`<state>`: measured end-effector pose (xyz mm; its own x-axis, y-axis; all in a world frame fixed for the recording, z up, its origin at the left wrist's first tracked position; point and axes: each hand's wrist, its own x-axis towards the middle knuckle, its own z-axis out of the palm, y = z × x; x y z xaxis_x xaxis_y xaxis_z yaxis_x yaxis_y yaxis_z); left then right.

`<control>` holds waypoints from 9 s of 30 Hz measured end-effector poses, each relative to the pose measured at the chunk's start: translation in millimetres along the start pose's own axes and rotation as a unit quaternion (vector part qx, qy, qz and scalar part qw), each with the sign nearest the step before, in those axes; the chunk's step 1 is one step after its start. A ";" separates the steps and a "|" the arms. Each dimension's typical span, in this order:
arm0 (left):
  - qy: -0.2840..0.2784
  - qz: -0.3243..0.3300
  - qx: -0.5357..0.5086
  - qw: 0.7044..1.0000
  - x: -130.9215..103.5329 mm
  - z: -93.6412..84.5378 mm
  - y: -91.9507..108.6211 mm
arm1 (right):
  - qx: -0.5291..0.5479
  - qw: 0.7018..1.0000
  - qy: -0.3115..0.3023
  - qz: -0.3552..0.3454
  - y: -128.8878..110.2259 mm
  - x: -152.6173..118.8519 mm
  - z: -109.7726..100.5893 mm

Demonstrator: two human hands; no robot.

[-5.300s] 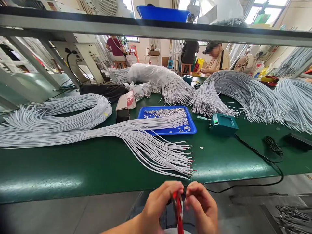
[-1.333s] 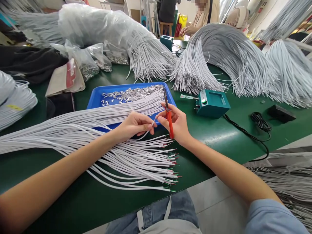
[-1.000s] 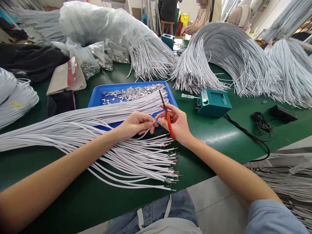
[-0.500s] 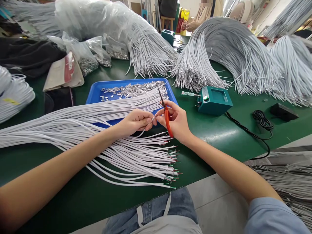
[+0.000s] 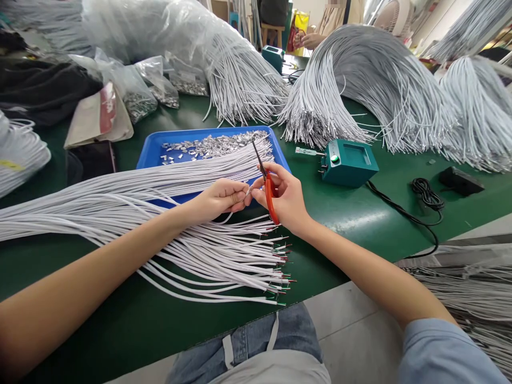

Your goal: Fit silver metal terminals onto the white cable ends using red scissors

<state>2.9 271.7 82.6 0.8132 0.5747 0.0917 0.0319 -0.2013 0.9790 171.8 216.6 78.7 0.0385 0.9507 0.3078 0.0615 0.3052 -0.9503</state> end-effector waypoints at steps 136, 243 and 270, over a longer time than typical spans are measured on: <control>0.243 0.087 -0.008 0.966 -4.2 7.1 -0.7 | -0.268 0.943 -0.142 -0.138 6.2 18.4 -34.2; 0.207 0.077 0.128 0.967 -0.6 11.5 -9.3 | -0.121 0.990 -0.014 -0.067 -1.1 -1.7 -6.2; 0.091 0.035 0.129 0.987 -6.0 15.0 -9.7 | -0.147 0.984 0.095 -0.019 23.4 27.4 -23.9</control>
<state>6.4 258.4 69.8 0.7019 0.6803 0.2111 0.1457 -0.4273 0.8923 198.1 248.4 66.0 0.2148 0.9030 0.3721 0.3514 0.2841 -0.8921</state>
